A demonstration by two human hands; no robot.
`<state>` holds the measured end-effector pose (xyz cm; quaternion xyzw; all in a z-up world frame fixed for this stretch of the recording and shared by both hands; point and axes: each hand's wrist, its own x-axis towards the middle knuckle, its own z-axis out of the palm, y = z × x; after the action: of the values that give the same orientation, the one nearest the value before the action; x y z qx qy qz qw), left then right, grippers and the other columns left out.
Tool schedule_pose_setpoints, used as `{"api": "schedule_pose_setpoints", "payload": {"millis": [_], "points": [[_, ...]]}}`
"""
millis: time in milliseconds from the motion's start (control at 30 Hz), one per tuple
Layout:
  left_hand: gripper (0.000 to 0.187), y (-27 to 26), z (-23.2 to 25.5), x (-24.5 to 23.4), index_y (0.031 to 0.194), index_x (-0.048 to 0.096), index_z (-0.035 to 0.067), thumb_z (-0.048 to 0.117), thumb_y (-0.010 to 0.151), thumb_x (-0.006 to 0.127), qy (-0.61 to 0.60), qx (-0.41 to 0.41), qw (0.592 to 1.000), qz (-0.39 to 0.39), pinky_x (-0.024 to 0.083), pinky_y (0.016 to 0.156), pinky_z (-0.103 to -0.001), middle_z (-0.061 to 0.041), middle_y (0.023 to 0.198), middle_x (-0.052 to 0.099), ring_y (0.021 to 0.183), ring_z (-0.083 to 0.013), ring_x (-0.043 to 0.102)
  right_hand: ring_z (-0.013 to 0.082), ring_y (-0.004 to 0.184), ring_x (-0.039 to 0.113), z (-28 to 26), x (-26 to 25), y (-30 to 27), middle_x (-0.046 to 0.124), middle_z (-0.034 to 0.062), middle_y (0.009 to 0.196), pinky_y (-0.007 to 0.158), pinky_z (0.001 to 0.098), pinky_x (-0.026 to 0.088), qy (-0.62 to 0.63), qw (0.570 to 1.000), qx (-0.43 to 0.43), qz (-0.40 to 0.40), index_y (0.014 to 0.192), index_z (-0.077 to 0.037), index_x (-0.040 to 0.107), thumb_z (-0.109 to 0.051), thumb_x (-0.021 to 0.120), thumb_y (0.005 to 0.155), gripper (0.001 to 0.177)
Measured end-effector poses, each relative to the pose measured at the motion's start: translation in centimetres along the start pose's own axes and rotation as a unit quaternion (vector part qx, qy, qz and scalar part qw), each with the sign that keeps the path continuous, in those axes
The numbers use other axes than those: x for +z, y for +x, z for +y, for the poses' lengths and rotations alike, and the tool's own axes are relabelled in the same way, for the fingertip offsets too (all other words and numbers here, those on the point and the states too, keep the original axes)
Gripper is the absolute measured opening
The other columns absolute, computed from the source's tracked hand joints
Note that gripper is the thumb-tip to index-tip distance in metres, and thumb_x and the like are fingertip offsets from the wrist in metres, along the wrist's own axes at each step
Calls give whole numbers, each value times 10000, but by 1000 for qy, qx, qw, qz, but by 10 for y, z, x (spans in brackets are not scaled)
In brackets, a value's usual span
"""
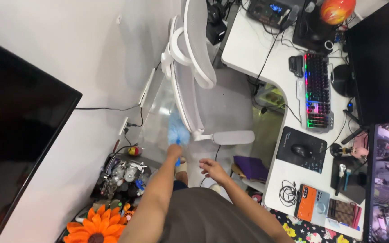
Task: The recorder cleans a desk area, an office chair, and a shelf using a cloth and a blue duster.
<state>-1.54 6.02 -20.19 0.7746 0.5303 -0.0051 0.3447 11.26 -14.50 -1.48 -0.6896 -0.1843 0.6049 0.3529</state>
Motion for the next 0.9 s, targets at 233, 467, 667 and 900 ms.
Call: {"api": "schedule_pose_setpoints", "payload": {"millis": [233, 467, 667, 900], "points": [[310, -72, 46, -44, 1191, 646, 62, 256, 1003, 495, -381, -107, 913, 102, 537, 668, -484, -242, 806, 666, 747, -434, 680, 163, 933, 655, -8, -9, -5, 659, 45, 1136, 783, 323, 537, -13, 1000, 0, -16, 1344, -120, 632, -316, 639, 948, 442], [160, -94, 23, 91, 803, 613, 27, 77, 933, 533, -583, -263, 765, -79, 442, 441, -423, -122, 634, 562, 509, -272, 564, 195, 932, 674, 24, -15, -22, 689, 72, 1174, 735, 352, 548, -94, 995, 19, 16, 1359, -117, 606, -386, 661, 942, 499], [159, -197, 99, 127, 954, 675, 134, 269, 956, 592, -698, -254, 650, -162, 488, 641, -353, -65, 864, 659, 795, -211, 618, 186, 723, 634, 70, -46, -64, 677, 83, 988, 615, 393, 555, -121, 988, 88, -29, 1280, -103, 626, -426, 629, 936, 471], [415, -248, 150, 92, 1327, 681, 164, 370, 967, 675, -511, -57, 818, -259, 497, 746, -301, 1, 1032, 676, 957, -123, 637, 126, 502, 549, 155, -119, -141, 575, 19, 575, 476, 300, 440, -187, 951, -213, 125, 1017, -65, 725, -394, 511, 1081, 398]]}}
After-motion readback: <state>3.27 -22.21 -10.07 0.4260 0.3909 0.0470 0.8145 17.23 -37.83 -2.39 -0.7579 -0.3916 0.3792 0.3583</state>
